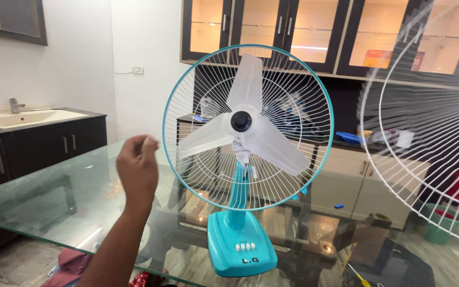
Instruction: The person assembles a table fan by repeatedly attaching and detaching the front grill and a teal plastic ring. They use a yellow screwdriver to adjust the ring and align it with the fan blades before securing it in place.
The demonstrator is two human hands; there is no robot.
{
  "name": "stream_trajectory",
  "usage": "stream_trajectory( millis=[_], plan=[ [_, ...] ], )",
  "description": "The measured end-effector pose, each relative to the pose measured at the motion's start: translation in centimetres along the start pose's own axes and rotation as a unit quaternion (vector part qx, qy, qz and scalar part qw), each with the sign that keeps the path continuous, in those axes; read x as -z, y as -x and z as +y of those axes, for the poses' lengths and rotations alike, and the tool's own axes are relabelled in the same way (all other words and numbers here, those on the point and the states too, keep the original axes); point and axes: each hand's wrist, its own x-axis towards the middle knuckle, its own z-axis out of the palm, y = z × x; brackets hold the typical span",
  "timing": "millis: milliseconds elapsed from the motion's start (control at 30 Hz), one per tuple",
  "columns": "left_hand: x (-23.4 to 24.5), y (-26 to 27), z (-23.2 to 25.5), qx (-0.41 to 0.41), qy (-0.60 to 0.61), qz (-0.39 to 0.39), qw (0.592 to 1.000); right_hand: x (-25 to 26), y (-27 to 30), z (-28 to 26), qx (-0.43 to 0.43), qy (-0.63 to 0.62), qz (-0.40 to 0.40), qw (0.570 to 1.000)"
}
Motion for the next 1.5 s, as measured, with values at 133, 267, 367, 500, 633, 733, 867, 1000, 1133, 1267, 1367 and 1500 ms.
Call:
stream_trajectory(
  millis=[133, 267, 367, 500, 633, 733, 867, 1000, 1133, 1267, 1367, 1500],
  plan=[
    [-2.2, 0.6, 5.6, -0.016, 0.015, -0.153, 0.988, -1.5, 1.9, -1.7, -0.065, -0.084, -0.021, 0.994],
    [-4.7, 1.8, 9.7, 0.056, 0.228, -0.264, 0.935, -2.8, 1.8, -3.7, -0.137, -0.169, -0.036, 0.975],
    [-5.6, 1.0, 10.7, 0.147, 0.35, -0.261, 0.888, -3.7, 1.6, -5.7, -0.187, -0.233, -0.041, 0.953],
    [-5.7, -1.5, 8.2, 0.146, 0.232, -0.177, 0.945, -4.7, 2.4, -8.5, -0.255, -0.303, -0.057, 0.916],
    [-5.6, -2.9, 2.8, 0.133, 0.101, -0.135, 0.977, -6.9, 3.3, -10.6, -0.31, -0.285, -0.064, 0.905],
    [-5.9, -3.4, -1.2, 0.131, 0.048, -0.059, 0.988, -10.1, 3.6, -10.9, -0.293, -0.354, -0.097, 0.883],
    [-5.9, -3.4, -5.1, 0.137, -0.07, -0.045, 0.987, -13.3, 4.4, -9.7, -0.237, -0.218, -0.107, 0.941],
    [-5.5, -3.4, -7.1, 0.032, -0.074, -0.026, 0.996, -15.3, 5.7, -7.9, -0.12, -0.098, -0.097, 0.983],
    [-5.5, -4.1, -7.0, 0.105, -0.017, -0.048, 0.993, -16.8, 6.3, -7.4, -0.067, -0.1, -0.078, 0.99],
    [-5.5, -4.2, -6.4, 0.145, 0.048, -0.058, 0.987, -17.4, 6.7, -7.5, -0.116, -0.145, -0.089, 0.979],
    [-5.4, -4.0, -6.5, 0.137, 0.04, -0.057, 0.988, -17.2, 7.0, -7.7, -0.132, -0.139, -0.099, 0.976],
    [-5.5, -3.8, -6.9, 0.14, 0.053, -0.055, 0.987, -17.3, 7.1, -7.9, -0.083, -0.147, -0.08, 0.982]
  ],
)
